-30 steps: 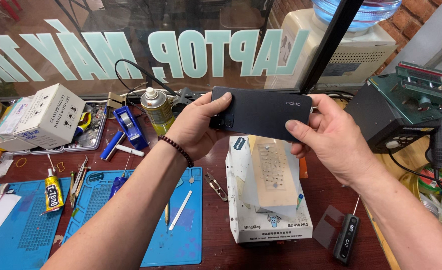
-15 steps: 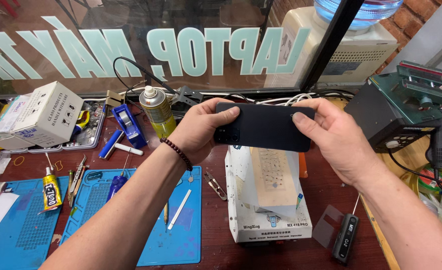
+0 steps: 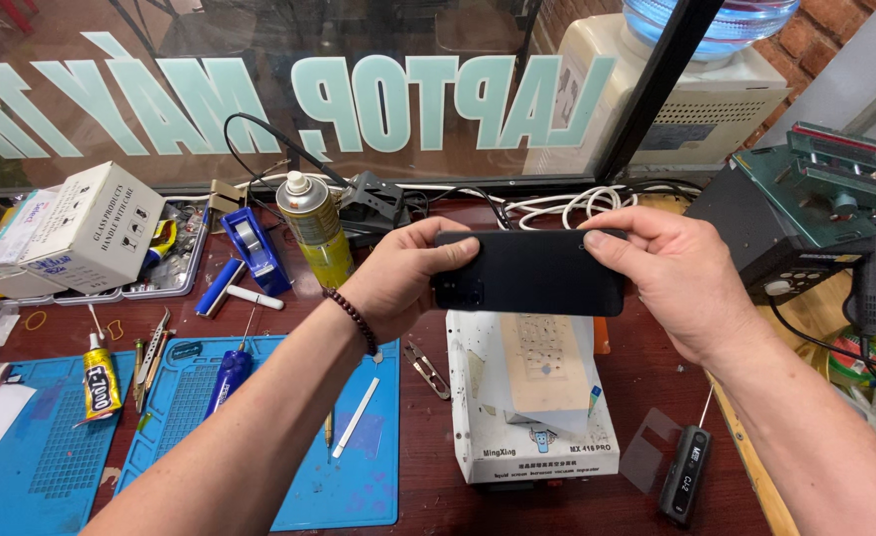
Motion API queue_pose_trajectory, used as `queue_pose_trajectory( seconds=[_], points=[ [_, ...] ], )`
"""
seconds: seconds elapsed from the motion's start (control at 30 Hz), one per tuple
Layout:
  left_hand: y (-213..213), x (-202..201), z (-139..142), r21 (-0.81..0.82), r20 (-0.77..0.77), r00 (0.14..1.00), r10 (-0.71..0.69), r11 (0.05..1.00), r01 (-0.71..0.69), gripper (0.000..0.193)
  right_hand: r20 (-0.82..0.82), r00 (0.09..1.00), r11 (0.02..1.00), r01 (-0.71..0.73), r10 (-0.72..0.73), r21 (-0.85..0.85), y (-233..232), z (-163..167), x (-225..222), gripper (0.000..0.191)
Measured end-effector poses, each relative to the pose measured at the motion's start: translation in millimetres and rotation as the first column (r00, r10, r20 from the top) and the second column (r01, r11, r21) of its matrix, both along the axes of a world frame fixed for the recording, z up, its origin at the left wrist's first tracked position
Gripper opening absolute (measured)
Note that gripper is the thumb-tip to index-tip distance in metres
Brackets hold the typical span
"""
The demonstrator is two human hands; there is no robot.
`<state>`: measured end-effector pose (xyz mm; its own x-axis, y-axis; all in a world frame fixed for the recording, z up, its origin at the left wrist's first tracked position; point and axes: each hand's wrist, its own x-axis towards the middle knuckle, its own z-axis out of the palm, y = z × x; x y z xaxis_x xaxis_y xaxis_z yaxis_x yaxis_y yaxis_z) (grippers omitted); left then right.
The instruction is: The person disassembles a smartphone, removes the back cover, and uses a screwdriver to adjust internal components. They then apply adhesive around the camera module area and reattach the back cover.
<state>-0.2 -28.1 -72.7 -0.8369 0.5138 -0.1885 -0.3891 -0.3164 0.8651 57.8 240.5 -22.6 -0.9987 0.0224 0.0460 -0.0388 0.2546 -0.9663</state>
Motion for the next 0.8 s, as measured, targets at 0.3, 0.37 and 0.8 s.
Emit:
queue_pose_trajectory(
  seconds=[0.3,0.37,0.8],
  points=[
    [34.3,-1.9,40.3,-0.658,-0.692,0.569,-0.444,0.713,-0.244,0.027,0.043,0.999,0.953,-0.035,0.023,0.302,-17.6,4.2,3.9,0.021],
    [35.8,-1.8,44.3,-0.673,-0.636,0.644,-0.425,0.715,-0.192,0.024,-0.001,0.999,0.927,-0.045,0.049,0.373,-17.0,6.5,2.7,0.023],
    [44.5,-11.1,24.8,-0.416,-0.066,0.986,-0.15,0.903,0.11,0.022,0.269,0.963,0.996,0.016,0.008,-0.086,-9.2,8.4,-2.4,0.03]
  ],
)
